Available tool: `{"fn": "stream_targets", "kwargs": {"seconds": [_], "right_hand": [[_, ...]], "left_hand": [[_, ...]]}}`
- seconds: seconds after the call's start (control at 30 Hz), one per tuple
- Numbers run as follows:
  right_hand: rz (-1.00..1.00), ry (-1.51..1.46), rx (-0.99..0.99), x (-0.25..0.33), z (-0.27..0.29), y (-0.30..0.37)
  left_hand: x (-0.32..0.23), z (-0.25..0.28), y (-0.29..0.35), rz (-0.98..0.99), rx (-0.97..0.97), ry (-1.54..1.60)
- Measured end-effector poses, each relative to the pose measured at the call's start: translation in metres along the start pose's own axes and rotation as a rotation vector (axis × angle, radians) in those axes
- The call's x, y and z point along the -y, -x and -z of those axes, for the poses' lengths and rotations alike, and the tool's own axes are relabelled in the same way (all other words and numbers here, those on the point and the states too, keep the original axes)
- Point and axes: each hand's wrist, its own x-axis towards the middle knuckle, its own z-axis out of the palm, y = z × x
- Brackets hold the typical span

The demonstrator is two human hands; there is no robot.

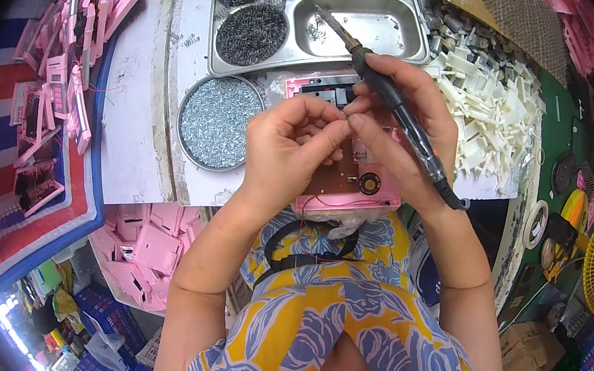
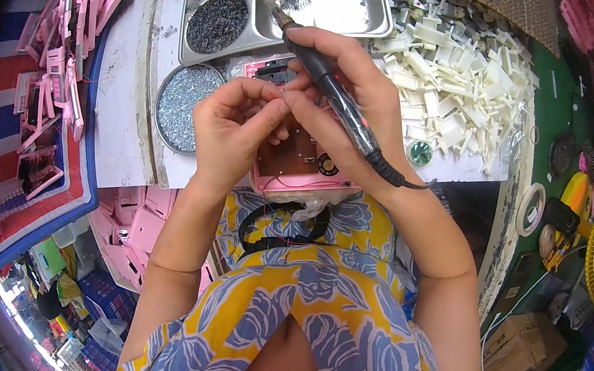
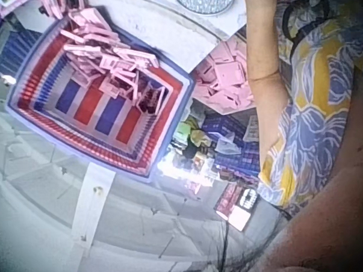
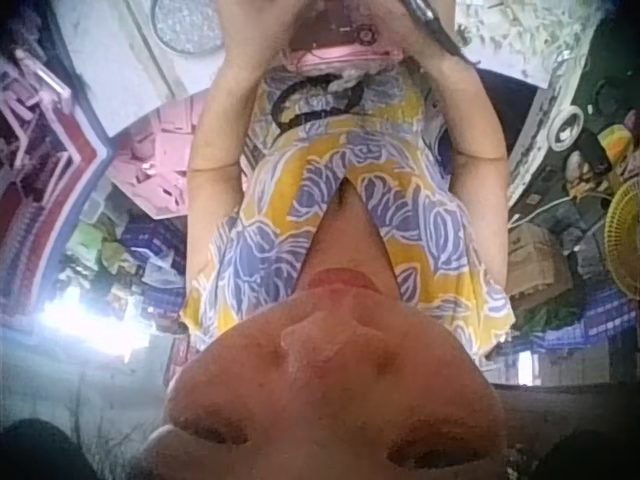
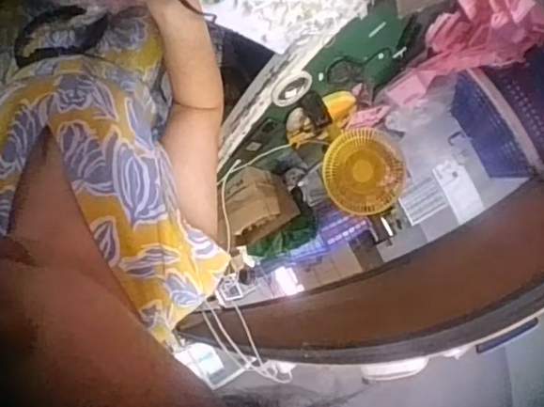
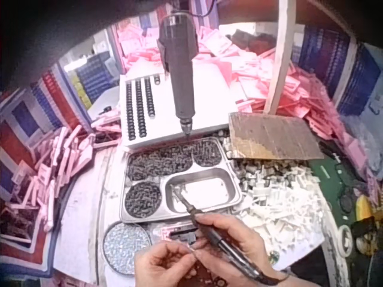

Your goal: Assembling components of a pink toy device, involving soldering wires and securing internal parts.

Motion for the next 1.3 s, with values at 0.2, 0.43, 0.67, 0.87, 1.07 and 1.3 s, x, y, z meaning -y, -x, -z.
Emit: {"fn": "stream_targets", "kwargs": {"seconds": [0.2, 0.43, 0.67, 0.87, 1.07, 1.3], "right_hand": [[0.072, 0.136, 0.0, -0.01, -0.002, -0.001], [0.287, 0.353, -0.062, -0.019, 0.001, 0.007], [0.451, 0.399, -0.004, -0.006, 0.054, 0.018], [0.415, 0.444, 0.109, 0.001, 0.078, 0.034], [0.444, 0.539, 0.202, 0.003, 0.071, 0.027], [0.45, 0.57, 0.231, 0.001, 0.069, 0.022]], "left_hand": [[0.001, 0.009, 0.0, -0.254, -0.006, -0.43], [-0.005, 0.011, -0.006, -0.205, 0.089, -0.423], [0.017, 0.005, -0.019, -0.371, -0.081, -0.695], [0.026, 0.003, -0.023, -0.47, -0.119, -0.787], [0.023, 0.003, -0.022, -0.454, -0.105, -0.83], [0.025, 0.004, -0.021, -0.451, -0.107, -0.807]]}}
